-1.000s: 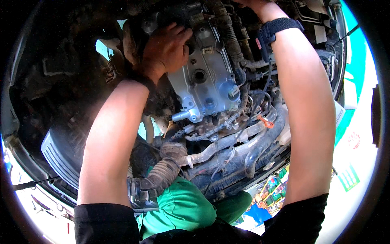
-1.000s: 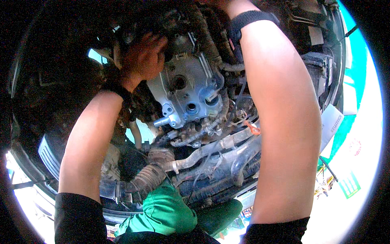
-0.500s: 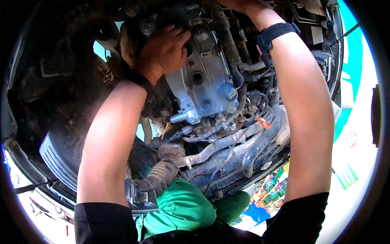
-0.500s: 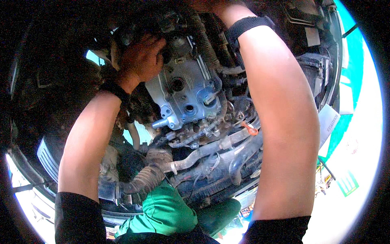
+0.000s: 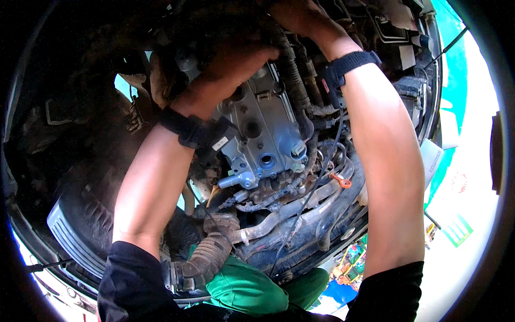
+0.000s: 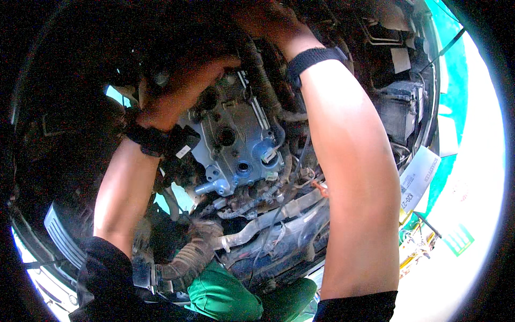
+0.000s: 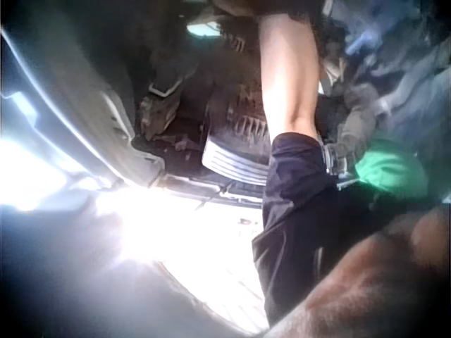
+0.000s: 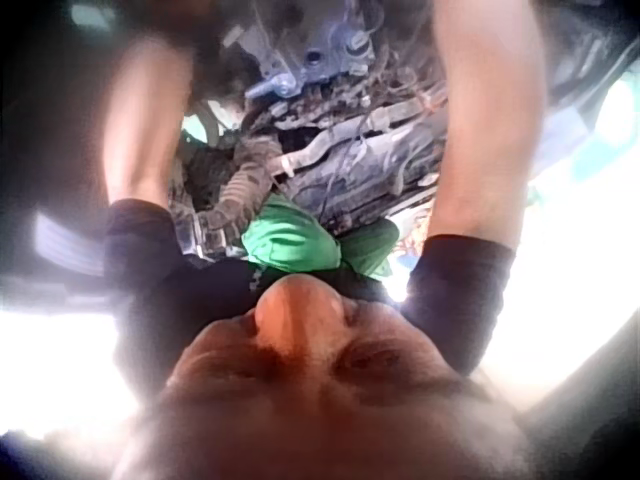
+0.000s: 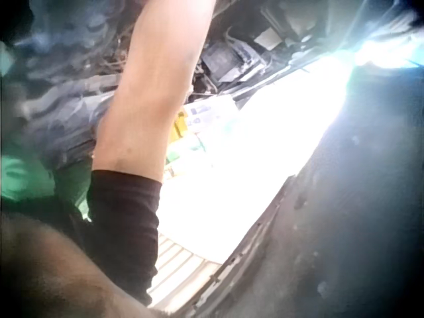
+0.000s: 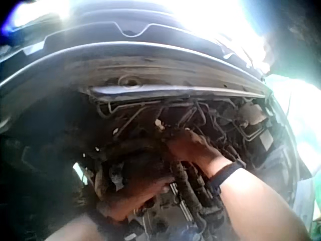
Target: The person works on a car engine, reaching into a box to retrieve parts and then using their hands to connect components and wires inside the engine bay.
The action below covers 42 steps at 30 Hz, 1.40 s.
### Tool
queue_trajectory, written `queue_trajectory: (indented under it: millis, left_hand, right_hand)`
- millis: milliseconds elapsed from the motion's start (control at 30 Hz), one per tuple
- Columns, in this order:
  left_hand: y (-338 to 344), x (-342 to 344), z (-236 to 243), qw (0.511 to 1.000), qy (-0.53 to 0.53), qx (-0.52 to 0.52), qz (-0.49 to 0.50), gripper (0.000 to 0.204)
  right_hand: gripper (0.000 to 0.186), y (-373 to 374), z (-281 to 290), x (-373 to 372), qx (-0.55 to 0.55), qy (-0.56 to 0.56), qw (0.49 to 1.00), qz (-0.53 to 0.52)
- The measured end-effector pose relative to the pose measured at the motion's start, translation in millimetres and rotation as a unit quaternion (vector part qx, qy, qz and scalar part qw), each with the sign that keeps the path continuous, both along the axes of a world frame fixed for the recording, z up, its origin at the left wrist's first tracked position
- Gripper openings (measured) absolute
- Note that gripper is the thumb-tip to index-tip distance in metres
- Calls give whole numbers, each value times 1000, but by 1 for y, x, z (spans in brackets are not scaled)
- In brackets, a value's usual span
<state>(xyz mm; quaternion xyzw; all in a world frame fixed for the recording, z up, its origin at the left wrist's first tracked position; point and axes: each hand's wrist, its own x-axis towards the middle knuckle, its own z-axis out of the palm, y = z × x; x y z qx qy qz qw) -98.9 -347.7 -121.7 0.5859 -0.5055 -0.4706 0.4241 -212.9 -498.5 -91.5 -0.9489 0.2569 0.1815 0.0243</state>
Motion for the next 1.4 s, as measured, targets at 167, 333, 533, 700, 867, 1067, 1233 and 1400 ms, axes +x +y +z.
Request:
queue_trajectory:
  millis: [167,333,533,700,867,1067,1233,1400]
  left_hand:
    - [-5,18,-33,857,395,294,-151,22]
    - [2,15,-40,808,505,287,-98,23]
    - [3,21,-38,840,464,232,-159,22]
    - [8,28,-50,819,502,226,-163,21]
    - [5,24,-57,809,524,204,-170,21]
    - [4,26,-57,794,540,187,-207,21]
    - [2,27,-64,770,565,183,-233,21]
    - [2,26,-63,779,566,142,-230,22]
  right_hand:
    - [45,4,9,8,77,-76,987,-120]
    - [41,-20,-23,-9,36,-50,998,-27]
    - [37,-14,0,-9,161,-112,955,-220]
    - [42,-3,-3,-1,262,-184,919,-232]
    - [41,-14,-2,-13,209,-132,951,-186]
    - [40,-23,-5,-26,181,-105,964,-162]
    - [39,-26,-11,-30,154,-90,974,-139]
    - [39,-30,-17,-36,136,-72,981,-119]
